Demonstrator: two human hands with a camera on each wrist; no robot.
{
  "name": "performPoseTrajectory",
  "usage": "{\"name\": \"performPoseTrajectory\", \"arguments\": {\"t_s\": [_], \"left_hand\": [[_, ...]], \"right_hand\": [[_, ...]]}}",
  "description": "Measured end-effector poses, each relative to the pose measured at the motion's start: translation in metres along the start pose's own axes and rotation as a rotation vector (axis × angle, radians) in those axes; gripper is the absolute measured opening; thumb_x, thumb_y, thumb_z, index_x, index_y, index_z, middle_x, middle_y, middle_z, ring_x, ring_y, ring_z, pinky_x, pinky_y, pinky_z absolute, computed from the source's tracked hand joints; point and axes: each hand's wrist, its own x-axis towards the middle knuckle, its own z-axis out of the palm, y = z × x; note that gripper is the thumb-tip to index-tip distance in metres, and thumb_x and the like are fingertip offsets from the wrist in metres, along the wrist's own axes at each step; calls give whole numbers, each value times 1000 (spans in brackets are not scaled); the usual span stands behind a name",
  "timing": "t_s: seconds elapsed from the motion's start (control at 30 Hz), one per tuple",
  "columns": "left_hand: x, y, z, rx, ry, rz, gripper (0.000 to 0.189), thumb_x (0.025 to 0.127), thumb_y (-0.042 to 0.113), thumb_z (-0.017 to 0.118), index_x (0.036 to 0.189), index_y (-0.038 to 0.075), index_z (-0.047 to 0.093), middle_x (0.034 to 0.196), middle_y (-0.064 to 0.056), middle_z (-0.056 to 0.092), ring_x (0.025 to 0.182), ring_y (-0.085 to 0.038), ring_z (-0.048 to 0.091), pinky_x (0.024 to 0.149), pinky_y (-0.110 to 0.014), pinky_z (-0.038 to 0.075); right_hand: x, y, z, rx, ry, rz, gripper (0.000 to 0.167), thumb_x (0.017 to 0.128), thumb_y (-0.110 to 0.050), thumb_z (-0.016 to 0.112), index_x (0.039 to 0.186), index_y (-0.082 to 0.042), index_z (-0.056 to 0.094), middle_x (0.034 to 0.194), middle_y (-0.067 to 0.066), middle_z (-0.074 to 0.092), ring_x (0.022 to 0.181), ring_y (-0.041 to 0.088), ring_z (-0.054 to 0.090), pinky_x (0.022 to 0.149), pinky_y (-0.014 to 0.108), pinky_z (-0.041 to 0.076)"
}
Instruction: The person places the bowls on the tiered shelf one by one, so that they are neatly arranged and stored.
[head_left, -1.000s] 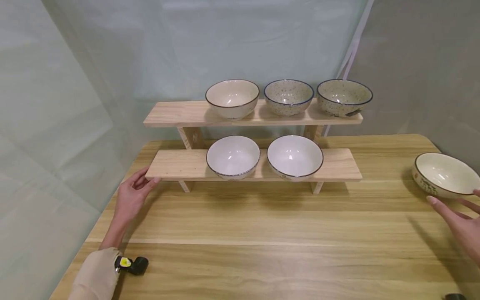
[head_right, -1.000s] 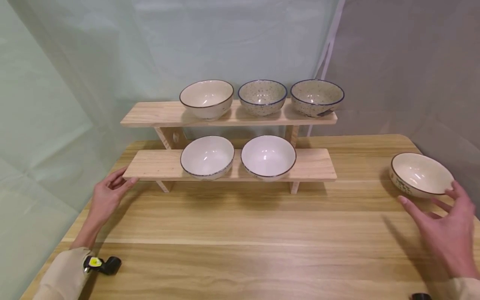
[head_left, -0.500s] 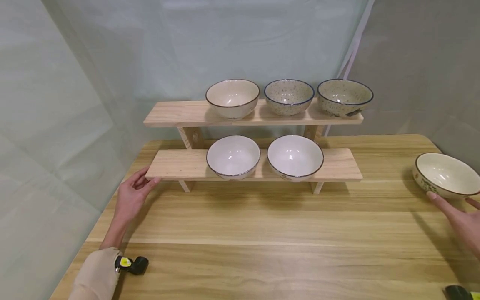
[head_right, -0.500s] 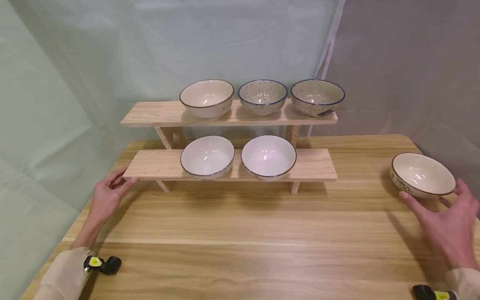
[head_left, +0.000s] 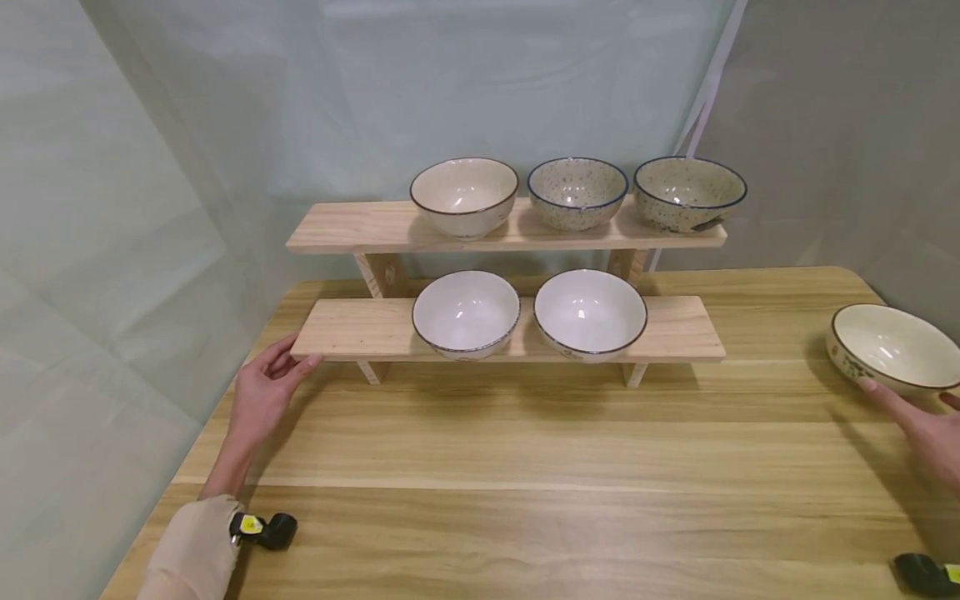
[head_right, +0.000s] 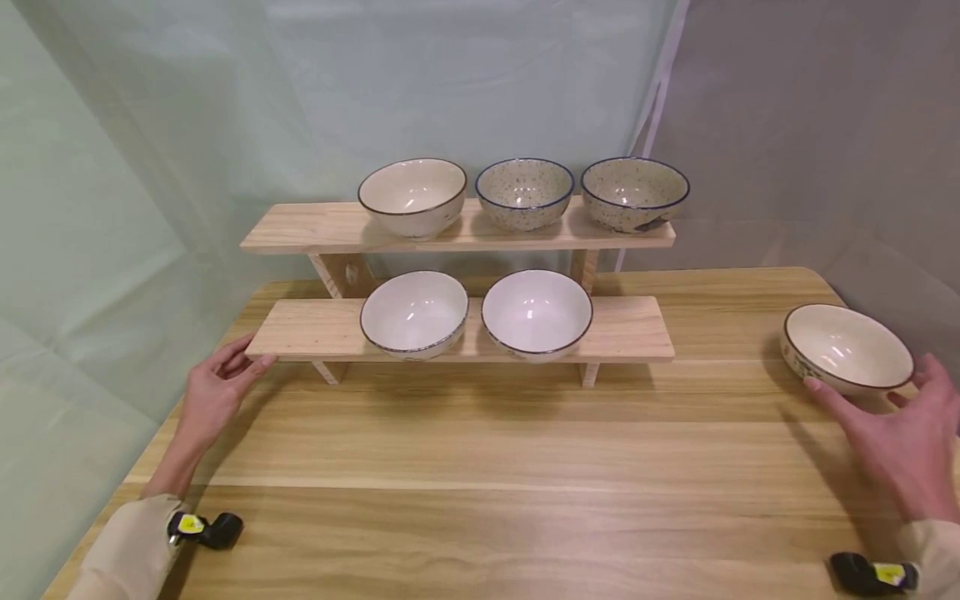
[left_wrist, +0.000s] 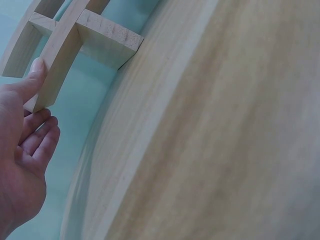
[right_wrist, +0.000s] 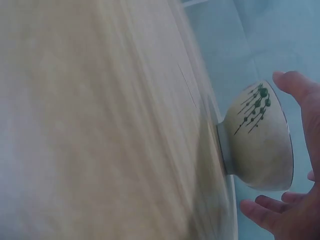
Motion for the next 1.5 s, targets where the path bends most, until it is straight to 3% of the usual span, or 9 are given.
{"name": "performPoseTrajectory", "arguments": {"t_s": [0.13, 0.27, 0.53, 0.73, 0.97, 1.23, 1.5], "left_hand": [[0, 0, 0, 1, 2, 0, 67, 102, 28, 70, 154, -4, 44, 142, -33, 54, 100, 11, 59, 82, -9, 50], [0, 0, 0, 0, 3, -6, 67, 102, 28, 70, 154, -4, 44, 142, -33, 54, 100, 11, 59, 82, -9, 51], [0, 0, -1, -6, -5, -4, 67, 102, 28, 70, 155, -3, 43, 143, -32, 53, 101, 11, 59, 83, -9, 50], [0, -2, -1, -5, -6, -5, 67, 102, 28, 70, 155, -3, 43, 143, -32, 54, 101, 11, 59, 83, -9, 50], [0, -1, -1, -5, -7, -8, 68, 102, 29, 70, 155, -3, 43, 144, -32, 53, 102, 11, 58, 84, -8, 49], [0, -2, -1, 0, -3, -5, 67, 102, 28, 70, 155, -2, 44, 144, -31, 54, 103, 11, 58, 85, -8, 49], [0, -1, 0, -2, 0, -1, 67, 102, 28, 71, 154, -3, 44, 143, -32, 54, 102, 11, 59, 84, -8, 49]], "right_hand": [[4, 0, 0, -30, 28, -2, 82, 89, -21, 77, 158, -10, 34, 146, -12, 40, 133, 0, 38, 115, 20, 29], [7, 0, 1, -48, 17, 19, 83, 89, -21, 77, 159, -11, 33, 149, -10, 40, 134, -1, 37, 115, 20, 29], [13, -1, -1, -118, -56, 81, 98, 87, -28, 80, 163, -10, 22, 162, 18, 30, 143, 11, 32, 119, 24, 24], [13, -2, 0, -147, -42, 60, 98, 85, -27, 82, 163, -13, 25, 160, 18, 35, 140, 9, 34, 117, 22, 24], [15, -1, 0, -170, -33, 56, 105, 83, -30, 85, 165, -14, 21, 163, 20, 31, 147, 24, 30, 121, 29, 21], [19, 4, 1, -102, -73, 44, 102, 83, -25, 84, 164, -19, 21, 160, 17, 30, 137, 4, 33, 117, 21, 22], [21, 5, 3, -94, -71, 34, 104, 82, -23, 85, 164, -19, 21, 163, 16, 27, 139, 4, 30, 117, 22, 21]]}}
